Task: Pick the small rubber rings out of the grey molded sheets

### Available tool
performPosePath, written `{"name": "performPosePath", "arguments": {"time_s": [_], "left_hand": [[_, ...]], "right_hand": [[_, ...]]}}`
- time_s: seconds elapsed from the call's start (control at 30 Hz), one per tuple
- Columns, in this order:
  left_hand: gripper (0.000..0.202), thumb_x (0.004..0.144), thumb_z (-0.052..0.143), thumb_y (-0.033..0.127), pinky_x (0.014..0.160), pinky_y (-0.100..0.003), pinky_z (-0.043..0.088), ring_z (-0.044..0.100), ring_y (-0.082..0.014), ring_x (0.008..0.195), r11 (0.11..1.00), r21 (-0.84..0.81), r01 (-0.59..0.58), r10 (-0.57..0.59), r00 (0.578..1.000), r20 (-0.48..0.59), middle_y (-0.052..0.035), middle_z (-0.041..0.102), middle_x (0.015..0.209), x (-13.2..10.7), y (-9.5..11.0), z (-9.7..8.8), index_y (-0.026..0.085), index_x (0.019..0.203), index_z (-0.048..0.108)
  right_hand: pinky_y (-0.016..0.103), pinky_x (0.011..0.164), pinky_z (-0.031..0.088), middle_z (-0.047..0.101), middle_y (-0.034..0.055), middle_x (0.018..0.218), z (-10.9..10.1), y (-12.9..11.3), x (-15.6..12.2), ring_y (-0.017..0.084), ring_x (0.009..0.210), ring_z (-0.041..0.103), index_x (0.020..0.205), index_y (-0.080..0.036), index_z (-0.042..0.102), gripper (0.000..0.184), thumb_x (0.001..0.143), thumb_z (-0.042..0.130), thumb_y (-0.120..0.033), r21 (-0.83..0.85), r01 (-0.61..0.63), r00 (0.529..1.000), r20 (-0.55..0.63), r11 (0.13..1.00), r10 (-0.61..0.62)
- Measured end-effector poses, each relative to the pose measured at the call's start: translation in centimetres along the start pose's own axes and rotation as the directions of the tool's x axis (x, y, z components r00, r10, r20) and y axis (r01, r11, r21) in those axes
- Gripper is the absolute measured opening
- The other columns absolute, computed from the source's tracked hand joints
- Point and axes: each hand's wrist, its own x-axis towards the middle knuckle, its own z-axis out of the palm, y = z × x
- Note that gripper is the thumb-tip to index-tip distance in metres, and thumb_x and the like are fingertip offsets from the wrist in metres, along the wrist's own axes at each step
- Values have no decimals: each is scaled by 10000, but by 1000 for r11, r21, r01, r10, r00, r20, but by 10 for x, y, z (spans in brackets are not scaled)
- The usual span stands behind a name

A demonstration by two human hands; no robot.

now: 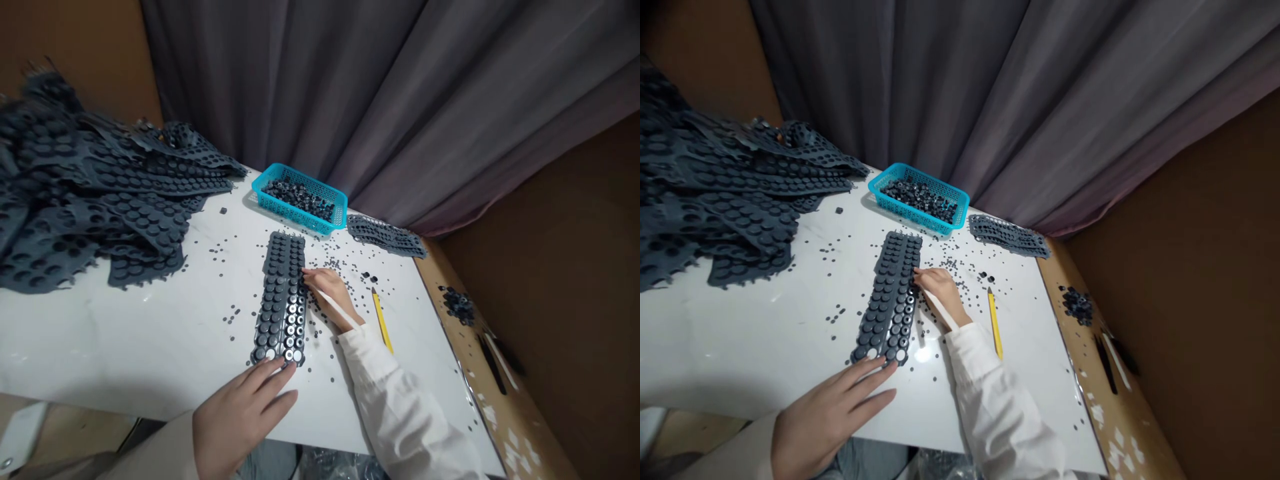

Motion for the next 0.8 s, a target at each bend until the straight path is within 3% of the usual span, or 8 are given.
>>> {"name": "performPosePath", "arguments": {"time_s": [0.1,0.23,0.33,0.43,0.57,0.7,0.8], "left_hand": [[429,796,548,132,1033,-343,371,388,-220,1274,1000,-4,17,-16,996,89,8,472,1408,3,1,-10,258,1205,555],[463,795,552,121,1029,-342,373,403,-222,1271,1000,-10,16,-14,989,149,6,465,1416,5,1,-18,256,1237,531],[464,809,538,109,1026,-344,374,407,-220,1269,1000,-9,17,-15,990,143,9,467,1414,5,1,-18,263,1246,524],[448,817,518,95,1023,-343,377,417,-216,1263,1000,1,19,-19,992,123,18,474,1409,5,1,-18,264,1232,530],[449,809,514,83,1026,-346,377,425,-217,1260,1000,-14,17,-15,990,141,14,478,1407,7,1,-20,251,1225,530],[481,794,528,73,1032,-353,369,416,-221,1269,1000,-23,9,-6,987,164,5,472,1411,6,1,-19,251,1241,518],[512,769,545,78,1040,-357,362,408,-226,1275,1000,-16,4,-1,985,172,5,455,1424,5,0,-17,254,1249,510]], "right_hand": [[400,874,486,703,94,1069,-2,6,4,223,998,648,916,-230,645,195,923,452,-256,-67,-32,995,-96,997,26],[375,875,511,705,99,1041,-2,6,6,216,1053,637,901,-229,631,140,905,497,-269,90,-105,968,-219,990,122],[383,909,504,689,100,1103,1,3,4,212,1074,626,880,-224,632,100,877,555,-287,223,-102,977,-161,970,139],[393,915,501,697,95,1086,5,2,2,209,1079,621,864,-224,636,97,872,565,-290,252,-105,983,-120,962,139],[387,897,503,708,90,1059,6,3,2,201,1049,631,864,-230,641,88,874,562,-267,158,-77,989,-114,984,95],[400,902,491,682,92,1138,3,6,2,214,1019,646,920,-231,659,157,898,504,-244,-2,-6,1000,4,1000,6],[395,902,499,651,83,1202,1,12,4,226,1021,648,964,-237,670,198,899,484,-252,-46,-43,999,-19,998,42]]}}
